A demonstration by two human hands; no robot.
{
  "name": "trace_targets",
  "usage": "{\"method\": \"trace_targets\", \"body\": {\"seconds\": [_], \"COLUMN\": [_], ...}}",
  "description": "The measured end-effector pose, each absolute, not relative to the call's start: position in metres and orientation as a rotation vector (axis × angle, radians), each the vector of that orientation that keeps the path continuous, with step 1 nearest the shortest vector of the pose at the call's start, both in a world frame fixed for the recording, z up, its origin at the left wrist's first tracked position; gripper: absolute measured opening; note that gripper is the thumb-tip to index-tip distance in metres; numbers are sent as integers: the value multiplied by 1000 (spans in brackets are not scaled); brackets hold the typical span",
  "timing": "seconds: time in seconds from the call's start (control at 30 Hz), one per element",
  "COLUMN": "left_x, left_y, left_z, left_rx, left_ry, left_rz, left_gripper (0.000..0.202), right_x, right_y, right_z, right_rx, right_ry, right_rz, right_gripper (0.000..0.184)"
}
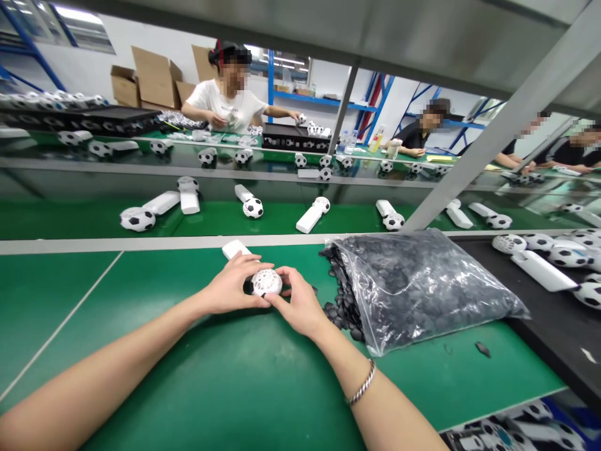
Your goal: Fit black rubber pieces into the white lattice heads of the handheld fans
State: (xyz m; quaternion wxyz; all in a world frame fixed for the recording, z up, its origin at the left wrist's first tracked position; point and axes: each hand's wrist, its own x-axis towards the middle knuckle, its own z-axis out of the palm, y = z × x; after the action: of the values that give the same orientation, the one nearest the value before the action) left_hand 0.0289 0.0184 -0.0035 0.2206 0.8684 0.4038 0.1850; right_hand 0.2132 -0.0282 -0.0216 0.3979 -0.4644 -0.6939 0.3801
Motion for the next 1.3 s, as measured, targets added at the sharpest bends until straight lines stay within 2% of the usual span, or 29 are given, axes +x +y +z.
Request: {"method": "trace_targets", "body": {"seconds": [0.33, 0.67, 0.83, 0.97, 1.07, 1.17, 1.3], "left_x": [31, 30, 29, 27, 25, 28, 31], "left_y": [19, 20, 20, 21, 19, 15, 13], "left_z": [-4, 0, -3, 3, 9, 9, 5], "left_rx": [2414, 2374, 2406, 2431, 2336, 2250, 2202], "left_ry": [1116, 1085, 994, 976, 871, 873, 849], "left_rz": [503, 533, 514, 447, 288, 330, 383], "left_gripper": [70, 59, 68, 59, 62, 63, 58], "right_x": [214, 216, 256, 263, 252, 244, 244], "right_y": [-29, -26, -22, -24, -25, -26, -30], "right_z": [-17, -12, 4, 4, -2, -5, -1], "right_rx": [-1181, -1232, -1595, -1784, -1761, -1710, -1564], "right_ry": [-1785, -1770, -1918, -2122, -2173, -2154, -2074], "right_rz": [940, 930, 787, 703, 661, 693, 915], "right_gripper": [31, 29, 14, 17, 15, 13, 10]}}
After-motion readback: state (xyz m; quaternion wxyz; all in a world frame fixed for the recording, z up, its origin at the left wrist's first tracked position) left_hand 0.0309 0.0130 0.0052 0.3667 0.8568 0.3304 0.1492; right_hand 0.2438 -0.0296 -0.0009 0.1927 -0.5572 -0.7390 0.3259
